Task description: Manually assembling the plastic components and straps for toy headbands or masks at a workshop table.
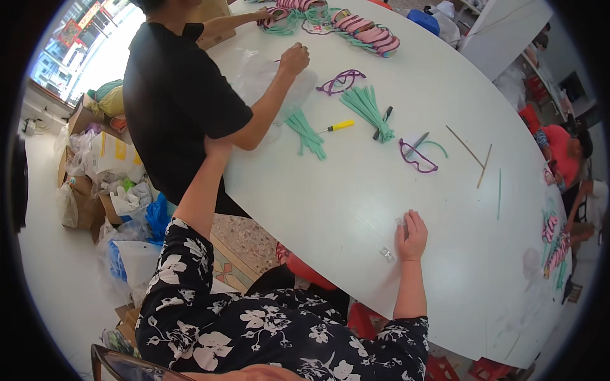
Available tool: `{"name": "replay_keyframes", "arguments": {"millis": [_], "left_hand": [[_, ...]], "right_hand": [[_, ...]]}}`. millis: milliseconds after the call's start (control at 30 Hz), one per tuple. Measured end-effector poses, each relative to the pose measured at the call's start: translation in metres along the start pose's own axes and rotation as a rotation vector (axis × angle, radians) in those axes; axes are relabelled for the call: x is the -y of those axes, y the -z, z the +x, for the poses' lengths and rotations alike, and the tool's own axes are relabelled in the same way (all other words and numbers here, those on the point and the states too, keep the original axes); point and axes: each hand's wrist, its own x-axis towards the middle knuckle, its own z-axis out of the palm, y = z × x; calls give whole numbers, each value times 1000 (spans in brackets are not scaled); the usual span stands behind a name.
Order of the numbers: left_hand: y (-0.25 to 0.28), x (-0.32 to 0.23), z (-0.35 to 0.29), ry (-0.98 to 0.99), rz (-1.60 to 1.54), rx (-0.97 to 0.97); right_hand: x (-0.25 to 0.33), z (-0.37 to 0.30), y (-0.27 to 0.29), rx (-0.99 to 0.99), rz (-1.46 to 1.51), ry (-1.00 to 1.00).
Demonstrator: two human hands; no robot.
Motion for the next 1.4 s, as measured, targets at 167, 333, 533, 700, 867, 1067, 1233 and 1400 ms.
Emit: {"name": "replay_keyframes", "arguments": {"millis": [167,333,533,700,867,1067,1233,1400], "left_hand": [[-4,24,1,196,-319,15],[15,42,-21,250,-326,-117],[23,25,-47,167,-311,-146],[1,25,-36,277,-337,-207],[25,19,-16,444,-581,-31],[7,24,-4,403,-699,-273],[23,10,-16,307,-710,-607],[57,-12,-58,265,-742,-666]], "right_hand": [[-1,3,-1,-15,3,-19],[2,5,0,21,-16,-33],[1,-4,-3,35,-13,-54],[1,-1,-6,61,1,-40],[-4,-2,-7,70,-27,-35],[-5,-2,-7,66,-28,-32],[-5,-3,-4,52,-42,-16],[-10,-5,-5,39,-6,8]]}}
